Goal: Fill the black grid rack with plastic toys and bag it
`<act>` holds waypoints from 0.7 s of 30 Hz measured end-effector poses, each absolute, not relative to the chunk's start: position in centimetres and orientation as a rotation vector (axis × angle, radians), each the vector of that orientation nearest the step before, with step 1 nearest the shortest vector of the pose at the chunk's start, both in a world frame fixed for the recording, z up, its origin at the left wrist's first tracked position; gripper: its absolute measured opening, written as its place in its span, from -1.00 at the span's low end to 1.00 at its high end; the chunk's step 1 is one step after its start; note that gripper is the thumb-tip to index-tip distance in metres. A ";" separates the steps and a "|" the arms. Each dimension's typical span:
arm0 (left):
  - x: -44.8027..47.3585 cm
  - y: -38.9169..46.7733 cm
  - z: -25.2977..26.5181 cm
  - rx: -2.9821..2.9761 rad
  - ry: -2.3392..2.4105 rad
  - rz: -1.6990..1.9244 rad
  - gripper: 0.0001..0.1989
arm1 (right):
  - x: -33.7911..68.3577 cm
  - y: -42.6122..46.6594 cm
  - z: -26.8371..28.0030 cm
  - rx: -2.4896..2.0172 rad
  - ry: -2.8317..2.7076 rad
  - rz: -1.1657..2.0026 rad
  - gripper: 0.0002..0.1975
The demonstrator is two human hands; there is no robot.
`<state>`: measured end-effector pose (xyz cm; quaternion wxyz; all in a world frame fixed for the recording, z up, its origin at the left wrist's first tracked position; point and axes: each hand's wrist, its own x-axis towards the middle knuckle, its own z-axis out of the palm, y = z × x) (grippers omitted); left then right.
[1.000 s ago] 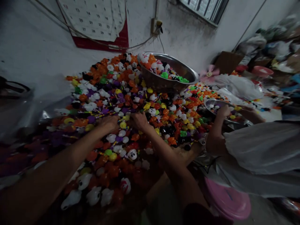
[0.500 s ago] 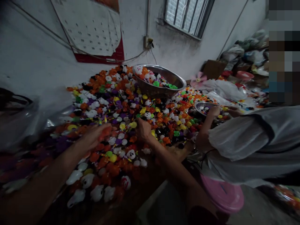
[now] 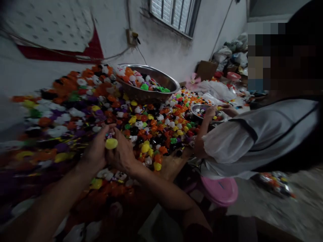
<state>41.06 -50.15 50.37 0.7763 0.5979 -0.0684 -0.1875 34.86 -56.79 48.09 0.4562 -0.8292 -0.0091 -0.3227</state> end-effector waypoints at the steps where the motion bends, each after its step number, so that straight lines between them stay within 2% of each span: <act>1: 40.7 -50.7 50.6 1.320 -0.203 -0.465 -0.54 | 34.0 -57.7 48.2 -2.022 0.034 -0.783 -0.48; 4: 39.8 -52.1 51.2 1.496 -0.497 -0.648 -0.41 | 31.3 -60.3 48.1 -1.816 0.230 -0.674 -0.70; 7: 39.9 -52.4 51.7 1.755 -0.748 -0.682 -0.34 | 28.6 -62.7 48.1 -1.460 0.366 -0.550 -0.66; 10: 40.8 -51.4 51.9 2.224 -0.996 -0.352 -0.41 | 26.6 -65.1 48.8 -1.097 0.452 -0.484 -0.70; 13: 42.0 -49.7 51.2 2.665 -1.179 -0.032 -0.45 | 26.0 -67.2 50.1 -0.855 0.573 -0.474 -0.83; 18: 44.1 -47.7 48.1 2.950 -1.332 -0.227 -0.45 | 26.9 -70.3 51.5 -0.766 0.614 -0.479 -0.81; 21: 45.8 -47.4 46.7 2.901 -1.410 -0.245 -0.45 | 27.8 -73.8 52.6 -0.998 0.532 -0.571 -0.75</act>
